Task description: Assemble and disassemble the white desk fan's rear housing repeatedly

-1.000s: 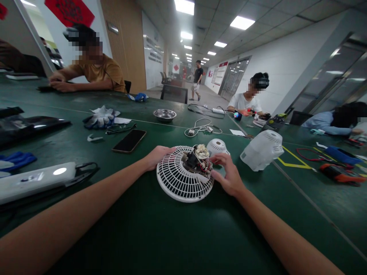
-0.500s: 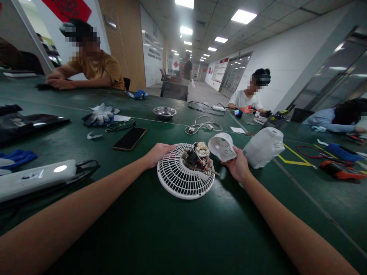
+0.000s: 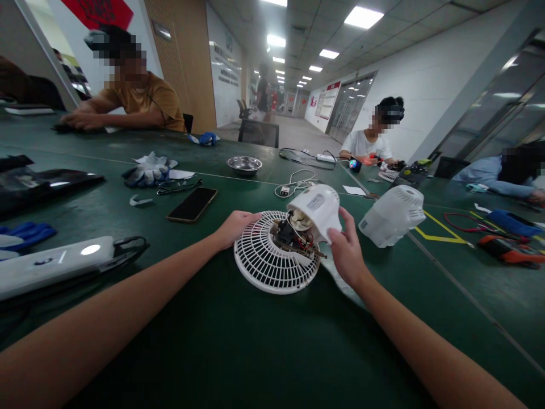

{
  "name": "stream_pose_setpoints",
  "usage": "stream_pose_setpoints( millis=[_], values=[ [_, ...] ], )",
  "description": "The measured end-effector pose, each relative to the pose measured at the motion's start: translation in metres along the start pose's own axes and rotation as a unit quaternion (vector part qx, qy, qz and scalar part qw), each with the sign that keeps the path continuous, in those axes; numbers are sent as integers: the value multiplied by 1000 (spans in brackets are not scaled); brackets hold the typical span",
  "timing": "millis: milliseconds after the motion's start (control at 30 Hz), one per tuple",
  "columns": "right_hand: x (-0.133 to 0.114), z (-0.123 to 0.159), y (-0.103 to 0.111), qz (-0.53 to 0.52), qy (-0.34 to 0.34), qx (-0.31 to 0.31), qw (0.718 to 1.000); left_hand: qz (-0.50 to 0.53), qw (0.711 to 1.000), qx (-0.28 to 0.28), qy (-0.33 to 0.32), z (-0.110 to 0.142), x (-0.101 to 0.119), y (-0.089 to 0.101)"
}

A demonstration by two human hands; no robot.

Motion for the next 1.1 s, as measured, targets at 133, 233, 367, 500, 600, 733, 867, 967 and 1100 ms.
stream_pose_setpoints(
  millis=[133,233,367,500,600,733,867,967,1100],
  values=[
    [-13,12,-15,163,48,-64,983,-16,1000,13,-7,3,5,-3],
    [-19,13,-16,224,73,-71,969,-20,1000,20,0,6,7,-6],
    [-21,12,-16,291,106,-77,948,-21,1000,13,0,6,7,-5],
    [-20,12,-15,306,114,-84,941,-39,999,0,-4,5,6,-3],
    [-20,12,-15,307,108,-86,942,-60,998,-2,-8,4,6,-2],
    [-20,13,-14,311,110,-84,940,-76,997,-4,-18,3,4,0],
    [-20,13,-14,327,116,-76,935,-78,997,-11,-18,0,2,2],
    [-19,13,-14,339,122,-78,929,-73,997,-12,-15,-2,0,5],
    [-18,14,-12,333,128,-76,931,-66,998,-14,-15,-4,-3,6]
  ],
)
Point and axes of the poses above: each hand's wrist, its own z-axis away from the middle knuckle, its own y-axis out of the back of the hand, x = y × z, the point moved 4 cm from there along -z, towards the middle knuckle, and after that the axes turned 10 degrees about -x, right-handed, at the moved point
